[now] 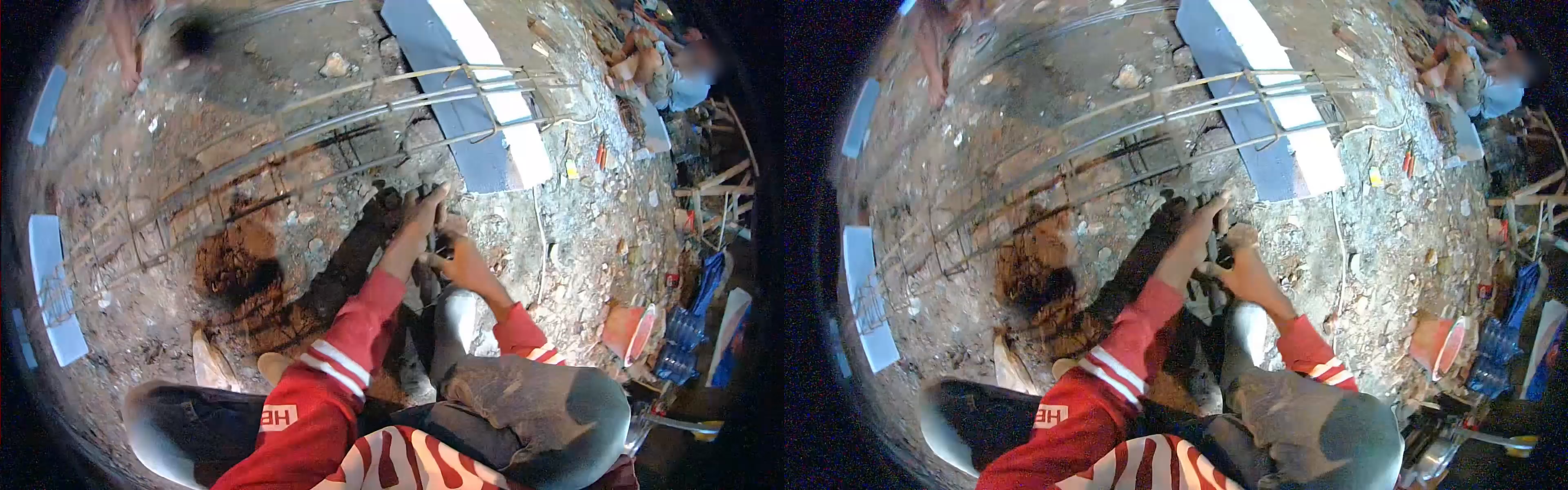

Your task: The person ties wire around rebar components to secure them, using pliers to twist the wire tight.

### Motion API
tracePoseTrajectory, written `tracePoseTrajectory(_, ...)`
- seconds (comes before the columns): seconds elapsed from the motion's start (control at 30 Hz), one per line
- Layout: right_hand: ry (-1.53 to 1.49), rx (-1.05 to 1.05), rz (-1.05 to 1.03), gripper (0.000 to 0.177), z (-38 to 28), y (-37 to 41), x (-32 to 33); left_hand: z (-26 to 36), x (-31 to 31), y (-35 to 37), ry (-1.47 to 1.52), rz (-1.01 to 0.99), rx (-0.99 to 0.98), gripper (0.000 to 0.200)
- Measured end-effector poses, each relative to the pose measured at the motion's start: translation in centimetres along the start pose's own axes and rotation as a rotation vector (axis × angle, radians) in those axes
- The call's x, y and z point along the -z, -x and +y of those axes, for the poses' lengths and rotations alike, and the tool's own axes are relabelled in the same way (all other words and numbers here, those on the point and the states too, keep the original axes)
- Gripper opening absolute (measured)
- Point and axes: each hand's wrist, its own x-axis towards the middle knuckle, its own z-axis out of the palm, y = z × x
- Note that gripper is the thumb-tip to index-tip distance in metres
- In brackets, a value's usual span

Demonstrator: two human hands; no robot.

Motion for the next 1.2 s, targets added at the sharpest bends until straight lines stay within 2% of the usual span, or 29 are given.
tracePoseTrajectory(0.1,-0.078,-0.046,-0.006,0.054,-0.4,0.2,0.7,0.7,0.5,0.6,-0.061,-0.038,-0.048,0.025)
tracePoseTrajectory(0.17,-0.393,-0.209,-0.039,0.043,1.9,-0.1,0.2,3.0,0.5,1.8,-0.038,-0.259,0.046,0.022)
tracePoseTrajectory(0.2,-0.337,-0.206,0.022,0.032,2.4,-0.3,0.0,3.3,0.5,1.8,-0.073,-0.246,0.044,0.022)
tracePoseTrajectory(0.23,-0.355,-0.200,0.025,0.032,3.0,-0.5,-0.3,3.7,0.6,1.9,-0.091,-0.239,0.043,0.022)
tracePoseTrajectory(0.3,-0.159,-0.057,0.192,0.024,3.9,-1.0,-0.9,4.2,0.9,2.3,-0.152,-0.186,0.095,0.022)
tracePoseTrajectory(0.33,-0.072,0.009,0.330,0.021,4.2,-1.2,-1.3,3.7,1.4,1.6,-0.227,-0.171,0.001,0.034)
tracePoseTrajectory(0.37,-0.085,0.018,0.331,0.021,4.7,-1.6,-1.4,3.1,2.1,1.4,-0.237,-0.163,-0.007,0.034)
tracePoseTrajectory(0.4,-0.174,-0.096,0.302,0.020,5.2,-2.0,-1.4,2.6,2.8,1.7,-0.110,-0.221,-0.217,0.042)
tracePoseTrajectory(0.43,-0.260,-0.210,0.274,0.019,5.6,-2.2,-1.2,2.3,5.2,1.0,-0.456,-0.196,-0.198,0.052)
tracePoseTrajectory(0.5,-0.311,-0.259,0.296,0.018,3.7,-2.3,0.5,1.9,9.9,-0.5,-1.208,-0.186,-0.170,0.075)
tracePoseTrajectory(0.57,-0.352,-0.320,0.323,0.017,2.3,-2.0,2.3,2.0,10.3,0.2,-1.946,-0.339,-0.247,0.079)
tracePoseTrajectory(0.6,-0.326,-0.194,0.405,0.018,1.9,-2.0,2.9,3.1,9.0,1.5,-1.726,-0.081,-0.296,0.078)
tracePoseTrajectory(0.63,-0.302,-0.064,0.479,0.018,1.5,-2.0,3.6,3.9,8.0,2.6,-1.616,0.054,-0.306,0.077)
tracePoseTrajectory(0.67,-0.257,-0.050,0.471,0.020,0.9,-1.7,4.9,4.7,6.8,3.8,-1.492,0.182,-0.328,0.076)
tracePoseTrajectory(0.73,-0.322,-0.040,0.462,0.020,1.5,-1.8,6.0,5.5,4.9,6.1,-1.836,0.286,-0.418,0.071)
tracePoseTrajectory(0.77,-0.381,-0.035,0.473,0.021,1.8,-2.0,6.3,6.1,3.6,6.9,-1.841,0.317,-0.405,0.071)
tracePoseTrajectory(0.83,-0.428,-0.040,0.444,0.022,2.0,-1.6,6.5,7.1,0.0,7.1,-1.289,0.161,-0.225,0.062)
tracePoseTrajectory(0.87,-0.462,-0.053,0.447,0.023,1.6,-1.3,6.7,6.5,-0.4,6.5,-1.292,0.188,-0.222,0.062)
tracePoseTrajectory(0.9,-0.496,-0.064,0.457,0.024,1.2,-1.1,6.9,5.6,-0.4,5.4,-0.792,0.045,-0.169,0.057)
tracePoseTrajectory(0.97,-0.502,-0.064,0.462,0.028,0.6,-0.3,6.9,4.0,-1.4,4.1,-0.299,-0.093,-0.132,0.052)
tracePoseTrajectory(1.0,-0.438,-0.089,0.480,0.029,0.3,0.0,6.9,3.1,-2.1,3.8,-0.102,-0.159,-0.293,0.045)
tracePoseTrajectory(1.07,-0.417,-0.136,0.520,0.031,0.2,0.5,6.7,3.5,-4.0,4.1,-0.170,-0.117,-0.423,0.036)
tracePoseTrajectory(1.1,-0.428,-0.084,0.543,0.030,1.0,0.5,6.3,3.8,-5.0,4.1,-0.205,-0.091,-0.487,0.032)
tracePoseTrajectory(1.13,-0.474,-0.192,0.482,0.030,0.1,1.1,7.0,3.8,-3.9,2.7,-0.681,-0.119,-0.486,0.033)
tracePoseTrajectory(1.17,-0.400,-0.102,0.558,0.030,0.4,1.1,7.1,3.8,-2.8,1.3,-1.309,-0.114,-0.552,0.033)
tracePoseTrajectory(1.2,-0.379,-0.067,0.601,0.029,0.2,1.2,7.9,3.8,-1.8,-0.2,-1.753,-0.140,-0.657,0.033)
